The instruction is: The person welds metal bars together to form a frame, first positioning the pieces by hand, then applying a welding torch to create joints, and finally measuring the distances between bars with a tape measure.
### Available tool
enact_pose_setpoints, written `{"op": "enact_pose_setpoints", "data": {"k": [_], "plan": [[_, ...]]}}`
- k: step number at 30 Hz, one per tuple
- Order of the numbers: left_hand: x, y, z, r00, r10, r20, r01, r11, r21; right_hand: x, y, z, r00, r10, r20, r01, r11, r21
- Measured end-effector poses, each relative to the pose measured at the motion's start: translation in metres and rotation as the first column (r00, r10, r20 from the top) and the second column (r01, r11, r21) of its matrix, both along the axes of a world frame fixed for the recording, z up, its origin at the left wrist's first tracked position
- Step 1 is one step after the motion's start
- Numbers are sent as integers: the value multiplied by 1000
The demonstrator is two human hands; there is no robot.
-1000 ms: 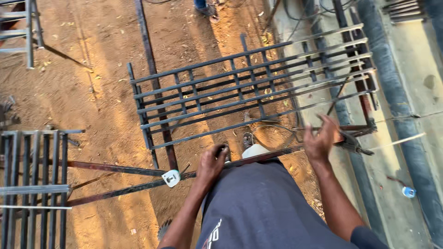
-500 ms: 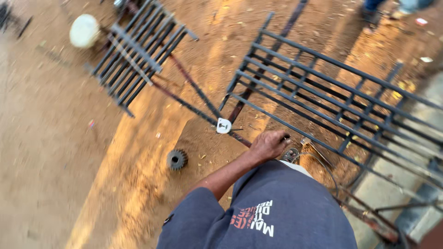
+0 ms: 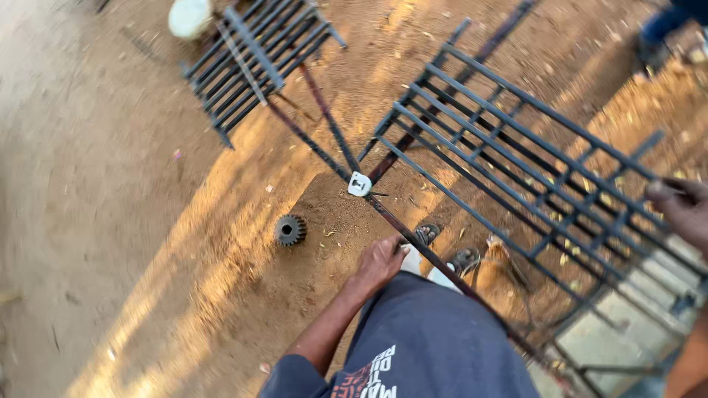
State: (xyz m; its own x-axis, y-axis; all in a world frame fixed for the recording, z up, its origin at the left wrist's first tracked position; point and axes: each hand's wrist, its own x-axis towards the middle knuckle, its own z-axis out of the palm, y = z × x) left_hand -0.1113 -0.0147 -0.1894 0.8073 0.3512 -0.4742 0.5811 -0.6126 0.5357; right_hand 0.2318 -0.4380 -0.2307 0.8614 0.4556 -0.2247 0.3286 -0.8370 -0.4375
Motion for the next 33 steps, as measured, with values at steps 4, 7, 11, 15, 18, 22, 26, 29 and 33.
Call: {"op": "enact_pose_setpoints", "data": {"k": [4, 7, 11, 15, 18, 22, 26, 29, 33], "plan": [[-20, -6, -14, 999, 20, 48, -23, 998, 52, -10, 16, -8, 996, -4, 91, -2, 998, 66], [-36, -3, -29, 998, 59, -31, -57, 996, 67, -29, 33, -5, 976, -30, 217, 2, 992, 129], [-38, 20, -44, 954, 72, 291, -121, 980, 156, -77, 70, 14, 934, -107, 342, 65, 989, 134], [-17, 56, -49, 879, 58, 473, -180, 960, 215, -146, 98, 37, 917, -210, 340, 166, 974, 155], [1, 83, -49, 891, 48, 451, -188, 944, 272, -205, 112, 43, 876, -228, 426, 111, 953, 282], [14, 118, -52, 879, -105, 466, -45, 953, 300, -284, 132, 37, 875, -477, -87, 484, 856, 181], [18, 151, -62, 857, -166, 488, -10, 941, 338, -347, 175, 24, 874, -453, 179, 399, 877, 268], [11, 175, -70, 860, -215, 463, 62, 944, 324, -390, 212, 20, 851, -506, 142, 471, 854, 222], [6, 204, -77, 748, -320, 581, 172, 940, 296, -418, 259, 19, 859, -484, 167, 412, 847, 335]]}}
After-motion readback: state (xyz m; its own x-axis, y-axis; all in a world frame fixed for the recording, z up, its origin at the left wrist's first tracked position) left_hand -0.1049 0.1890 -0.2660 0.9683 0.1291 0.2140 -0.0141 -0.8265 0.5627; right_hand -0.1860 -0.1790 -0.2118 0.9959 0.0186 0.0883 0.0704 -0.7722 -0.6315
